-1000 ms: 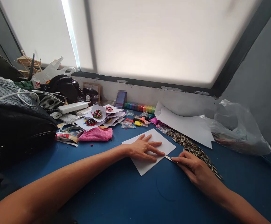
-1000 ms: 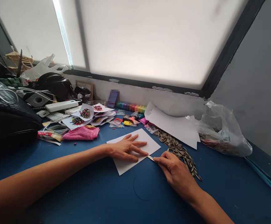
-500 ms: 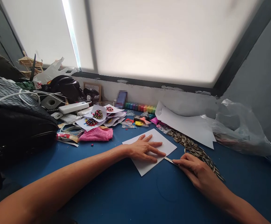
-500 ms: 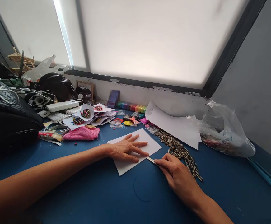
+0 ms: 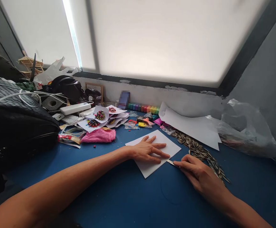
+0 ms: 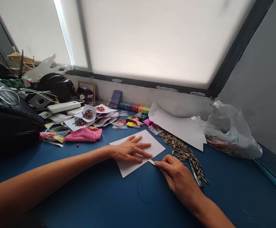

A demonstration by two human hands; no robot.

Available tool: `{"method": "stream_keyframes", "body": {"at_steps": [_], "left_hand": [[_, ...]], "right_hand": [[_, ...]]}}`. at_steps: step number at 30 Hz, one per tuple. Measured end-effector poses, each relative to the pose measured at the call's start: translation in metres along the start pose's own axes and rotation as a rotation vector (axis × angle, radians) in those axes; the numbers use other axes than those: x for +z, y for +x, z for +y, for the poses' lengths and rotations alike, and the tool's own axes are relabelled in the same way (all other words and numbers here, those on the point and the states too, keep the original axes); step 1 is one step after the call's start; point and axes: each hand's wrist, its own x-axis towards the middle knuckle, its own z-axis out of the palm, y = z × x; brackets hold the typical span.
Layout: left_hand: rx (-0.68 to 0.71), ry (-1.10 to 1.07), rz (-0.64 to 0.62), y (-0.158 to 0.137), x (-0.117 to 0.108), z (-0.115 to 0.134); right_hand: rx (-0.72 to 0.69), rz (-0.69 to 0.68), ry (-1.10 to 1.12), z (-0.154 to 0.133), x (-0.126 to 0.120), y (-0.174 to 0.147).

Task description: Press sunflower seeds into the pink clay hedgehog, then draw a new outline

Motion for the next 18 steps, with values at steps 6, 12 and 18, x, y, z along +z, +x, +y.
{"method": "stream_keyframes", "body": {"at_steps": [6, 12, 18], "left_hand": [[-0.010, 0.011, -0.004, 0.0005, 0.0008, 0.0002], [-0.020, 0.003, -0.002, 0.0004, 0.0006, 0.0016], [0.014, 0.008, 0.008, 0.0006, 0.0028, -0.0026]], "right_hand": [[-0.013, -0.020, 0.000, -0.0045, -0.0015, -0.0019], [-0.026, -0.046, -0.002, -0.0055, -0.0012, -0.0010], [-0.041, -0.026, 0.017, -0.0017, 0.0034, -0.0055]]}}
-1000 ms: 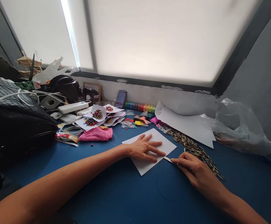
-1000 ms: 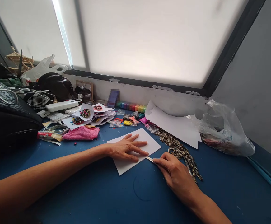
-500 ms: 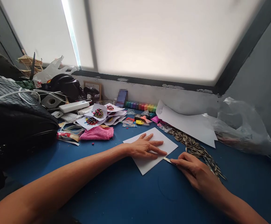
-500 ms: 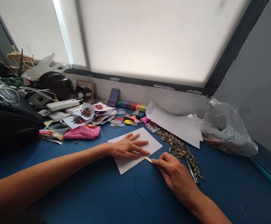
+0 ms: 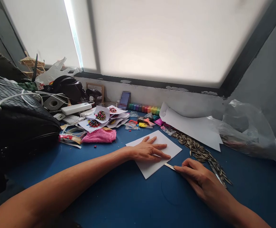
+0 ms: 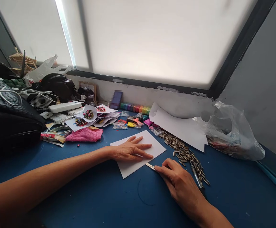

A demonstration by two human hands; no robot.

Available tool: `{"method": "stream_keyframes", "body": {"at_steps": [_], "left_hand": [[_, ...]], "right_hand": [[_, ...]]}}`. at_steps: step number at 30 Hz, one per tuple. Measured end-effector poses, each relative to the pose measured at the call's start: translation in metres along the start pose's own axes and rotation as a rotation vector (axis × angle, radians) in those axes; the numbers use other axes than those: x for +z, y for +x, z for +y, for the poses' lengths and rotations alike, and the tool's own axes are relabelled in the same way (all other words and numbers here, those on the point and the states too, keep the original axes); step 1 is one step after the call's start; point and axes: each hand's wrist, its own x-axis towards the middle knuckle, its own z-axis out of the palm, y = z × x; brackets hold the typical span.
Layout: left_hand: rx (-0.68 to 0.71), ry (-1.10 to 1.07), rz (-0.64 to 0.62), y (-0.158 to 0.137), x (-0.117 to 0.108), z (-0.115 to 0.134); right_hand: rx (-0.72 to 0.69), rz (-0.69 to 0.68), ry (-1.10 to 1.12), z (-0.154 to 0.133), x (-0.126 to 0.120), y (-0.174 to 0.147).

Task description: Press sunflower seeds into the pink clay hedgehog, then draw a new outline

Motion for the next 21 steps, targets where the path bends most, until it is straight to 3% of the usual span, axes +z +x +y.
{"method": "stream_keyframes", "body": {"at_steps": [21], "left_hand": [[-0.006, 0.106, 0.046, -0.001, 0.006, 0.010]], "right_hand": [[-0.078, -0.050, -0.024, -0.015, 0.003, 0.007]]}}
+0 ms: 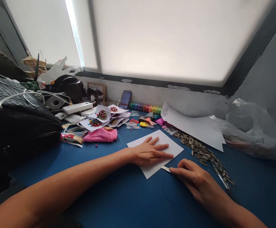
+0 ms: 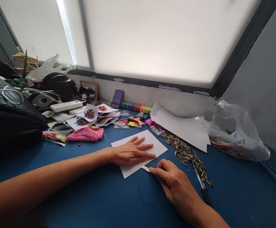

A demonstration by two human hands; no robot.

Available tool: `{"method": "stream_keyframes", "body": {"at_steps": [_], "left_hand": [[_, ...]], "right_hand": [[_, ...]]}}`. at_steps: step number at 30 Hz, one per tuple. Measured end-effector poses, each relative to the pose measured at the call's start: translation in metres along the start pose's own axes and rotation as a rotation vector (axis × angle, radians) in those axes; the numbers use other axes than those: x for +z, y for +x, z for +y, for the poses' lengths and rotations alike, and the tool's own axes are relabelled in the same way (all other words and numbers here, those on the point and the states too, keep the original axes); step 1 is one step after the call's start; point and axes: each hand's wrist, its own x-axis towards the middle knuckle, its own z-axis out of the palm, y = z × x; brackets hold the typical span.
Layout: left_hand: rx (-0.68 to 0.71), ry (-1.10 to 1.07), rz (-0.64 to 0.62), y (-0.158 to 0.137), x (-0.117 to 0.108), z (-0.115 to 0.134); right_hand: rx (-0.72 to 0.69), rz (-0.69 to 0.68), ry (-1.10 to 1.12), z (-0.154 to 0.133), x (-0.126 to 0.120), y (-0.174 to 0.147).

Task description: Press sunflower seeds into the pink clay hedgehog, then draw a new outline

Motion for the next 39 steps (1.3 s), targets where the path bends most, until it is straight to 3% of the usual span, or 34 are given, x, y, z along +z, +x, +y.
{"method": "stream_keyframes", "body": {"at_steps": [39], "left_hand": [[-0.010, 0.112, 0.085, 0.004, 0.008, 0.003]], "right_hand": [[-0.115, -0.121, 0.005, -0.019, 0.007, 0.012]]}}
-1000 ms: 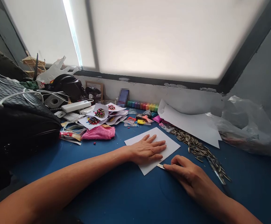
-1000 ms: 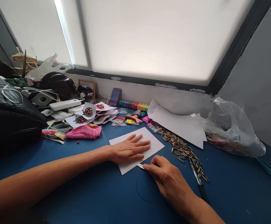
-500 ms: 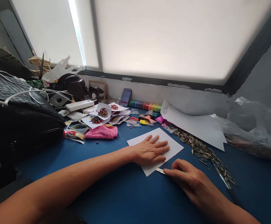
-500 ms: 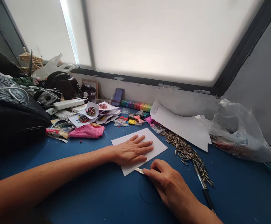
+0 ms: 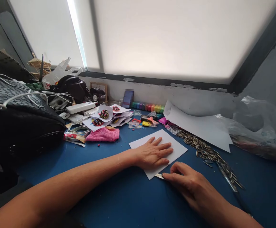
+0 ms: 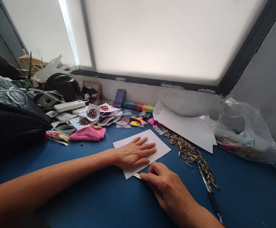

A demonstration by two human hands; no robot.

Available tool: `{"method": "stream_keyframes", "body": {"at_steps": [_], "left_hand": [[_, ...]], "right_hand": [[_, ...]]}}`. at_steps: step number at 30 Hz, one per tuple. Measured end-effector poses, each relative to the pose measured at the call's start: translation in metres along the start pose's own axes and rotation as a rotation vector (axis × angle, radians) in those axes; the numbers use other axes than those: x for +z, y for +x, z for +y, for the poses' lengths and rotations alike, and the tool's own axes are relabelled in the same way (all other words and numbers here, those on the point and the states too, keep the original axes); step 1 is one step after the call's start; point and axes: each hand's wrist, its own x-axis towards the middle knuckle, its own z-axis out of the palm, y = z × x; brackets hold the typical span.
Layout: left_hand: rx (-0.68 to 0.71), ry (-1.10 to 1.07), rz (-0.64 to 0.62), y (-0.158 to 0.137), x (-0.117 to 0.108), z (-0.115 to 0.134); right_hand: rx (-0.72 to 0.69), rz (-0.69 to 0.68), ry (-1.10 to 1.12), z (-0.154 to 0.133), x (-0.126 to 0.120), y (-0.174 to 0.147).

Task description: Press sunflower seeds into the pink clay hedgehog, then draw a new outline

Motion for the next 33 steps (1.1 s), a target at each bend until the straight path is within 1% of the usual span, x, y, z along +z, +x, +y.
{"method": "stream_keyframes", "body": {"at_steps": [3, 8, 15, 21, 26, 29, 33], "left_hand": [[0.003, -0.002, 0.016, 0.000, 0.000, 0.000], [-0.010, 0.008, -0.003, 0.000, -0.002, 0.001], [0.007, 0.014, 0.028, 0.000, 0.000, 0.001], [-0.002, 0.012, 0.007, 0.000, -0.002, 0.002], [0.005, -0.006, 0.014, 0.000, 0.000, -0.002], [0.017, -0.014, 0.080, -0.001, 0.002, -0.004], [0.013, 0.002, 0.248, -0.002, 0.003, -0.002]], "right_hand": [[-0.018, 0.002, -0.003, -0.001, 0.001, 0.000], [-0.034, -0.008, -0.002, -0.002, 0.001, -0.001], [-0.045, -0.016, 0.016, -0.008, 0.002, 0.002], [-0.044, -0.034, 0.014, -0.012, 0.002, -0.001], [-0.053, -0.068, 0.074, -0.020, -0.003, -0.002], [-0.027, -0.028, 0.162, -0.021, -0.006, -0.004], [0.081, 0.055, 0.259, -0.013, -0.012, -0.009]]}}
